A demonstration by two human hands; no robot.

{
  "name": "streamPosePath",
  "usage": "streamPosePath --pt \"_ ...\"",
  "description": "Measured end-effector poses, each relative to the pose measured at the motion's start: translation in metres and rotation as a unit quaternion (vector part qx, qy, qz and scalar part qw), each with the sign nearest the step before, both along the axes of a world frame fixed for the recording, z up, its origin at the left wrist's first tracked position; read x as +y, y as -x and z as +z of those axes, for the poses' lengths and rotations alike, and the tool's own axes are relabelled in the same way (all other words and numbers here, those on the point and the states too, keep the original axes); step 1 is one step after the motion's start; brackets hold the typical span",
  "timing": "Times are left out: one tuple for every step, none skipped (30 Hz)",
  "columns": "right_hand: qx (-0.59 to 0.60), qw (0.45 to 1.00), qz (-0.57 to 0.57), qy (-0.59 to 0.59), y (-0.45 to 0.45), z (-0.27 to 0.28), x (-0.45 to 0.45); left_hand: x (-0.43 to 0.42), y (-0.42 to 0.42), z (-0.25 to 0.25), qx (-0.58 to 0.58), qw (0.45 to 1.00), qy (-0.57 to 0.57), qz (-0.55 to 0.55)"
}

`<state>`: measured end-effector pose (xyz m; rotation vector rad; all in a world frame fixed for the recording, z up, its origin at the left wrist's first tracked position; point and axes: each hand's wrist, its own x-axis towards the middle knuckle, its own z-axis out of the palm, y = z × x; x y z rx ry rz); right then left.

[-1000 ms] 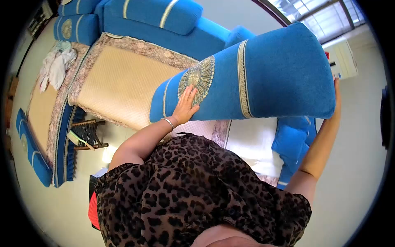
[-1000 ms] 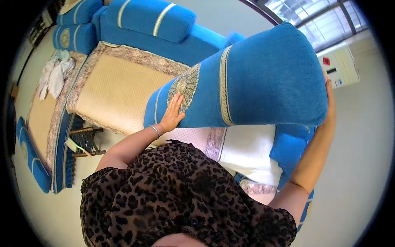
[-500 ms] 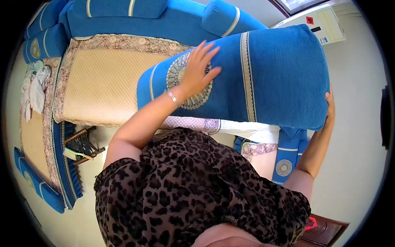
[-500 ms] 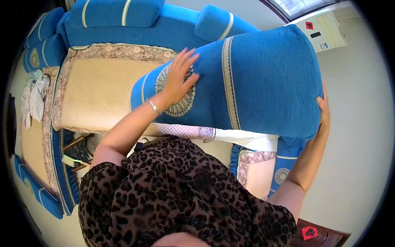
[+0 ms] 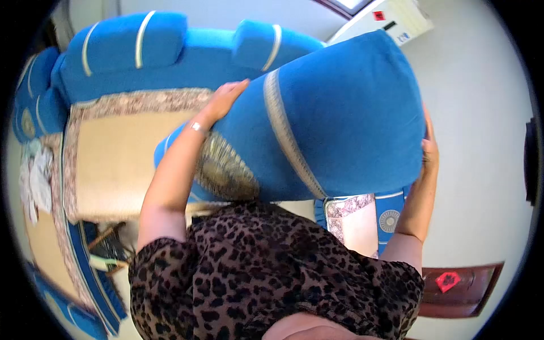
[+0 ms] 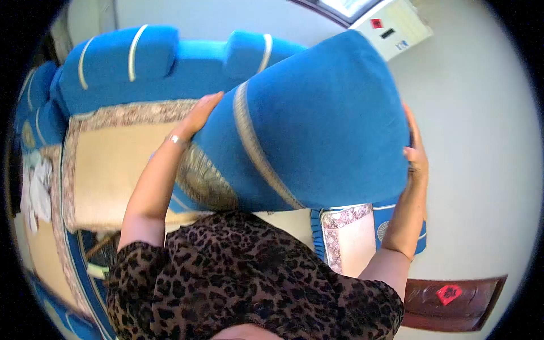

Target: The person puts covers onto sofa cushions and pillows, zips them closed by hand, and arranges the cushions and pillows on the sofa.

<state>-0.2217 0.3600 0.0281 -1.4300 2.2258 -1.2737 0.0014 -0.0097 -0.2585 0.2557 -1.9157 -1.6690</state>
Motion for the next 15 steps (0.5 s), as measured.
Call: streamPosePath --pt "0.021 1.000 0.007 -0.004 0.005 0.001 0.003 0.006 -0.008 0.006 0.005 1.000 0.000 -0.013" --pt "0.041 0.999 0.014 -0.009 0.009 0.002 0.004 0.018 -0.018 0.014 0.018 0.999 0.013 0.034" --pt "0.059 0.998 0.024 -0.013 0.010 0.003 0.003 0.029 -0.029 0.020 0.030 0.996 0.026 0.083" --pt "0.045 0.998 0.033 0.000 0.001 0.009 0.000 0.028 -0.035 0.012 0.008 0.994 0.034 0.100" --pt "0.030 0.998 0.045 0.012 -0.013 0.017 -0.007 0.027 -0.038 0.005 -0.016 0.992 0.042 0.119" --pt "0.013 0.998 0.057 0.023 -0.026 0.024 -0.013 0.033 -0.045 0.013 -0.005 0.988 0.062 0.145" --pt "0.031 0.998 0.051 0.037 -0.036 0.029 -0.022 0.036 -0.052 0.018 0.004 0.982 0.081 0.171" --pt "0.049 0.997 0.044 0.049 -0.045 0.036 -0.033 0.035 -0.060 0.022 -0.002 0.981 0.068 0.181" --pt "0.066 0.995 0.037 0.062 -0.050 0.039 -0.037 0.037 -0.066 0.024 -0.009 0.980 0.055 0.193" --pt "0.091 0.993 0.044 0.065 -0.052 0.039 -0.042 0.040 -0.071 0.026 -0.017 0.978 0.040 0.204" --pt "0.116 0.990 0.051 0.068 -0.052 0.039 -0.046 0.045 -0.077 0.028 -0.006 0.970 0.075 0.232" --pt "0.139 0.986 0.058 0.069 -0.054 0.038 -0.050 0.051 -0.084 0.031 0.004 0.959 0.109 0.261" --pt "0.159 0.981 0.080 0.079 -0.055 0.038 -0.055 0.057 -0.092 0.030 0.014 0.947 0.141 0.290" --pt "0.176 0.975 0.104 0.087 -0.055 0.039 -0.064 0.060 -0.098 0.026 0.000 0.948 0.130 0.290" --pt "0.194 0.968 0.129 0.095 -0.059 0.040 -0.074 0.061 -0.103 0.019 -0.013 0.949 0.118 0.293"
